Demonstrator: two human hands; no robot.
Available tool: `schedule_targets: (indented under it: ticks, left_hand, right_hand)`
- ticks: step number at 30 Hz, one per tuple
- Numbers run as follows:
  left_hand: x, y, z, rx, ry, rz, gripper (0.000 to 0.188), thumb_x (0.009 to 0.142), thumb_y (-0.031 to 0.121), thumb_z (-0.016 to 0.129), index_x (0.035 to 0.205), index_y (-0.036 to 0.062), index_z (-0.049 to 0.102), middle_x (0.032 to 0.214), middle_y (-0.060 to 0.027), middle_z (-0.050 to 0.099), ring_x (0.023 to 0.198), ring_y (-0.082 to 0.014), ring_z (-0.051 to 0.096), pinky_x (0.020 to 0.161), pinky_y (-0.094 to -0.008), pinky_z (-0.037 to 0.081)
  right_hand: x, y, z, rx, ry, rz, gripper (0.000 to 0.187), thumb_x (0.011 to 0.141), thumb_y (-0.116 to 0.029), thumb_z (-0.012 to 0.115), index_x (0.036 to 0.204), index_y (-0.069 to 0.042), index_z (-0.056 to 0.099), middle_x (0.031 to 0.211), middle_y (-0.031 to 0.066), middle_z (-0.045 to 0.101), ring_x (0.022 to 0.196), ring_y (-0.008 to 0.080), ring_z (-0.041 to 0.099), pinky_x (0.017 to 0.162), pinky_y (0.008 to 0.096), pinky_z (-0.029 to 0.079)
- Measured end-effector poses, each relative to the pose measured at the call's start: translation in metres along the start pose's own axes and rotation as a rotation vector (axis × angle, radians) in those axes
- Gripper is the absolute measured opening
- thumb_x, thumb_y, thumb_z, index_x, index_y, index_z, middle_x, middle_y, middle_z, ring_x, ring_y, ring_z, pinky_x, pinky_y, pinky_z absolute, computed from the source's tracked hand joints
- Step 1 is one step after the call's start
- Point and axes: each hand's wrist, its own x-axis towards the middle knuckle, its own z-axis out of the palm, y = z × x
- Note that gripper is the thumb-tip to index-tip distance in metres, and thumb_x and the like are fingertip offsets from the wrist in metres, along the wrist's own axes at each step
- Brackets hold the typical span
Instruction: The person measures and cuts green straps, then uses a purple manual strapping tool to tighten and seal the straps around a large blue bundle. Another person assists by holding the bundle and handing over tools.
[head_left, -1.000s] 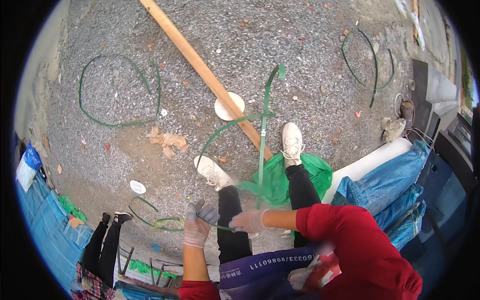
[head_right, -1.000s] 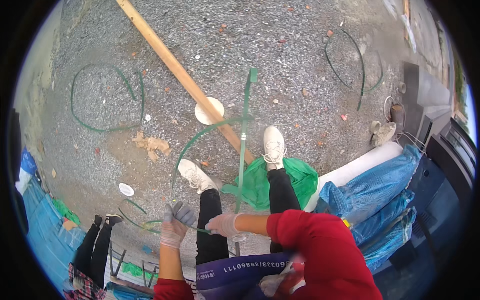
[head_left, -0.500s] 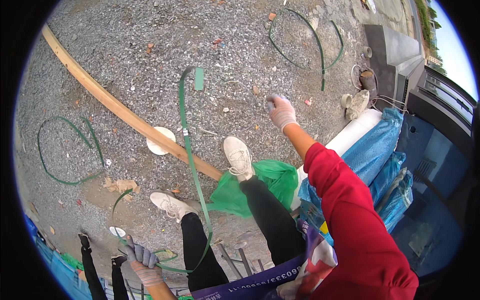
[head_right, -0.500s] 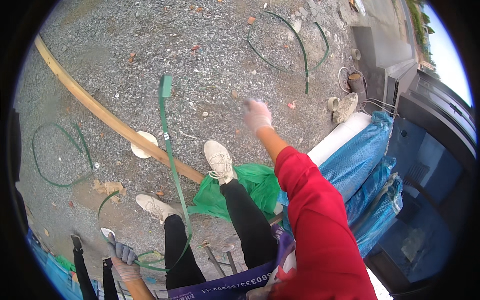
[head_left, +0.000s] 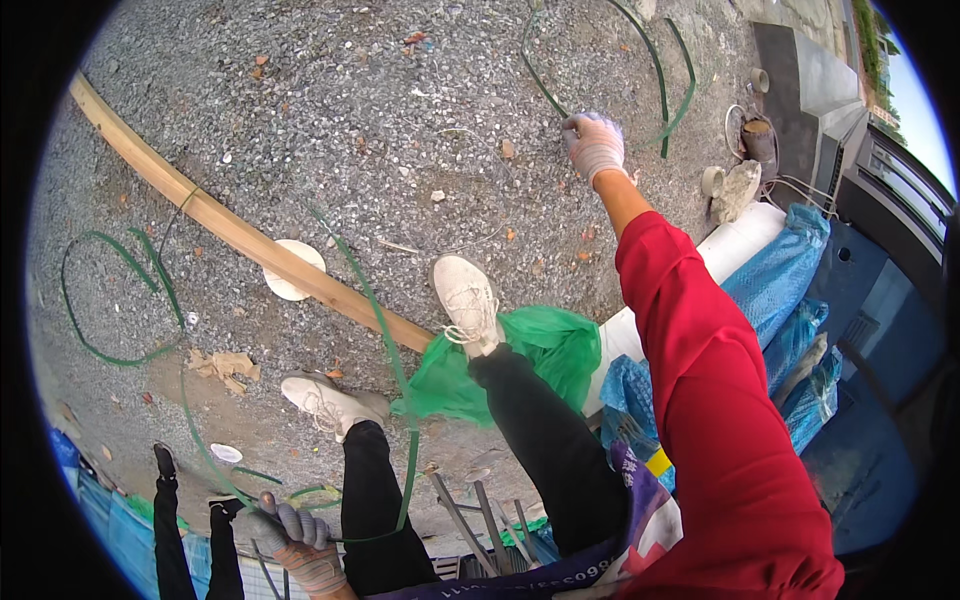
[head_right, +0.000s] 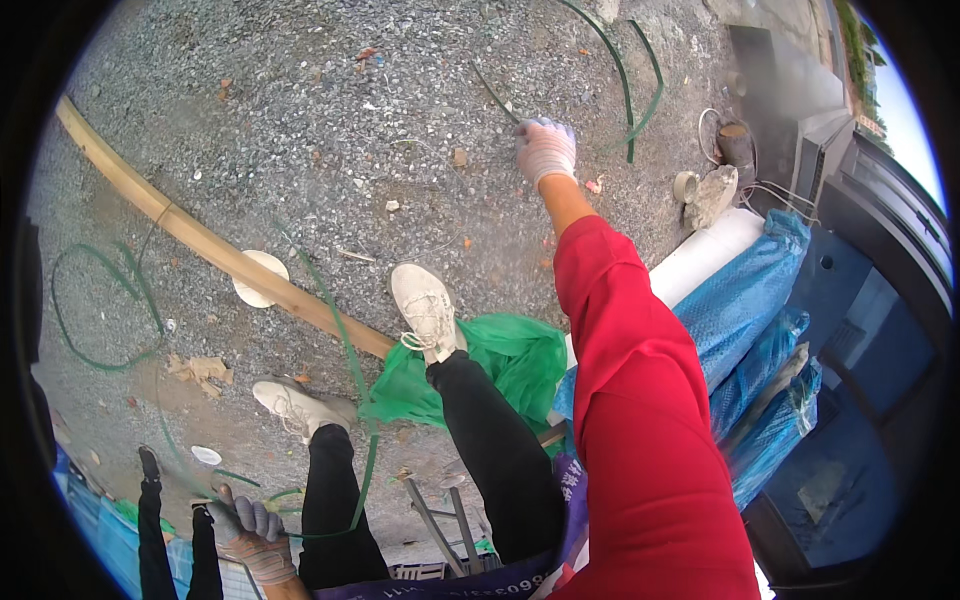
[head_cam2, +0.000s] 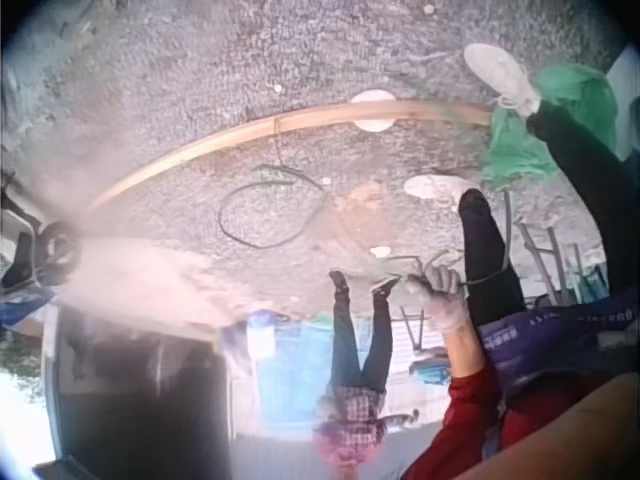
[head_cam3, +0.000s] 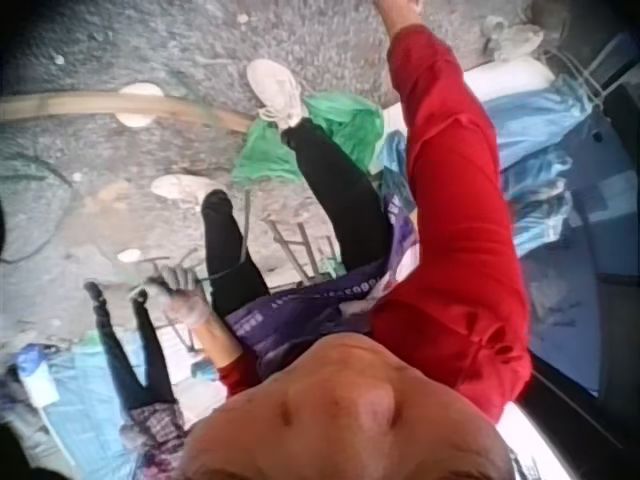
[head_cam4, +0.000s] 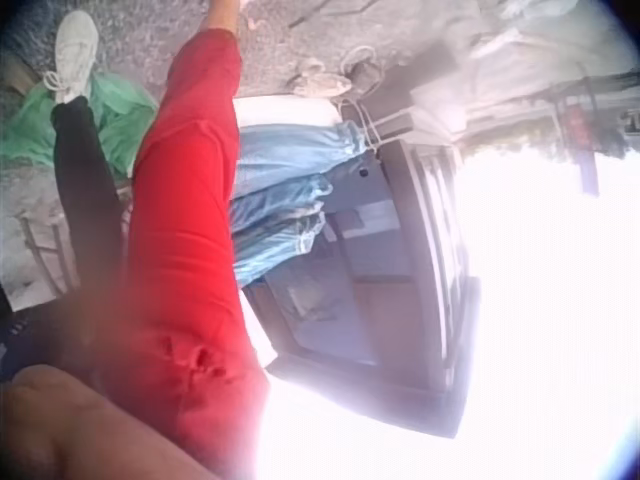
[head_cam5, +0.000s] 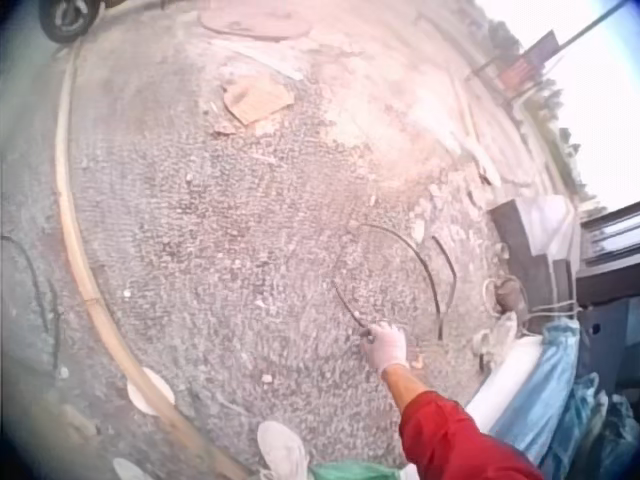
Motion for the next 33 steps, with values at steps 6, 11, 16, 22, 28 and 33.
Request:
schedule_targets:
  ticks: [6,11,16,22,28,33]
  left_hand:
    - [-0.061,-0.018,0.029,0.089,0.096,0.061,0.039,0.095,0.028,0.049,0.129,0.0099,0.043,0.059,0.0046,0.033,0.049,-0.0067,0.033,0.044,-0.0238,0.038]
    - [-0.106,0.028,0.033,-0.078,-0.111,0.073,0.021,0.093,0.021,0.051,0.111,0.0085,0.052,0.063,0.0009,0.038,0.054,-0.01,0.038,0.051,-0.0265,0.036]
    - [-0.172,0.101,0.002,-0.077,-0.203,0.126,0.025,0.091,0.034,0.055,0.098,0.0097,0.051,0.056,0.0042,0.031,0.048,-0.0095,0.03,0.048,-0.0258,0.029]
    - [-0.238,0.139,-0.04,-0.159,-0.196,0.342,0.031,0.091,0.04,0.055,0.097,0.0098,0.052,0.051,0.0052,0.025,0.042,-0.0083,0.024,0.043,-0.0264,0.024]
    - [-0.327,0.208,-0.064,-0.211,-0.325,0.496,0.033,0.091,0.033,0.056,0.113,0.0087,0.053,0.054,0.0037,0.031,0.047,-0.01,0.033,0.047,-0.0285,0.032]
    - [-0.378,0.237,-0.096,-0.26,-0.369,0.627,0.025,0.09,0.022,0.057,0.109,0.0057,0.054,0.061,0.0014,0.041,0.055,-0.0119,0.042,0.056,-0.0286,0.039]
  right_hand:
    - [-0.141,-0.099,-0.036,0.711,0.294,-0.214,0.022,0.08,0.001,0.058,0.098,-0.011,0.06,0.089,0.012,0.056,0.078,0.0281,0.057,0.068,0.0347,0.046]
    - [-0.262,-0.145,-0.14,1.176,0.155,-0.153,0.022,0.09,0.0,0.048,0.106,-0.008,0.06,0.091,0.0042,0.057,0.071,0.0072,0.055,0.059,0.0222,0.045]
    - [-0.346,-0.157,-0.263,1.69,-0.095,0.022,0.02,0.091,-0.004,0.049,0.107,-0.008,0.06,0.087,0.0022,0.059,0.064,0.006,0.052,0.052,0.0187,0.042]
    - [-0.414,-0.154,-0.419,2.269,-0.024,-0.189,0.018,0.088,-0.007,0.052,0.106,-0.009,0.058,0.081,0.0047,0.054,0.055,0.0108,0.046,0.047,0.0219,0.037]
    - [-0.481,-0.164,-0.537,2.504,-0.104,-0.426,0.022,0.09,-0.005,0.05,0.111,-0.008,0.055,0.083,0.0052,0.051,0.057,0.009,0.039,0.048,0.0212,0.034]
    - [-0.519,-0.198,-0.591,2.627,-0.307,-0.635,0.017,0.091,-0.003,0.047,0.106,-0.007,0.055,0.081,0.0055,0.05,0.055,0.008,0.035,0.045,0.0199,0.031]
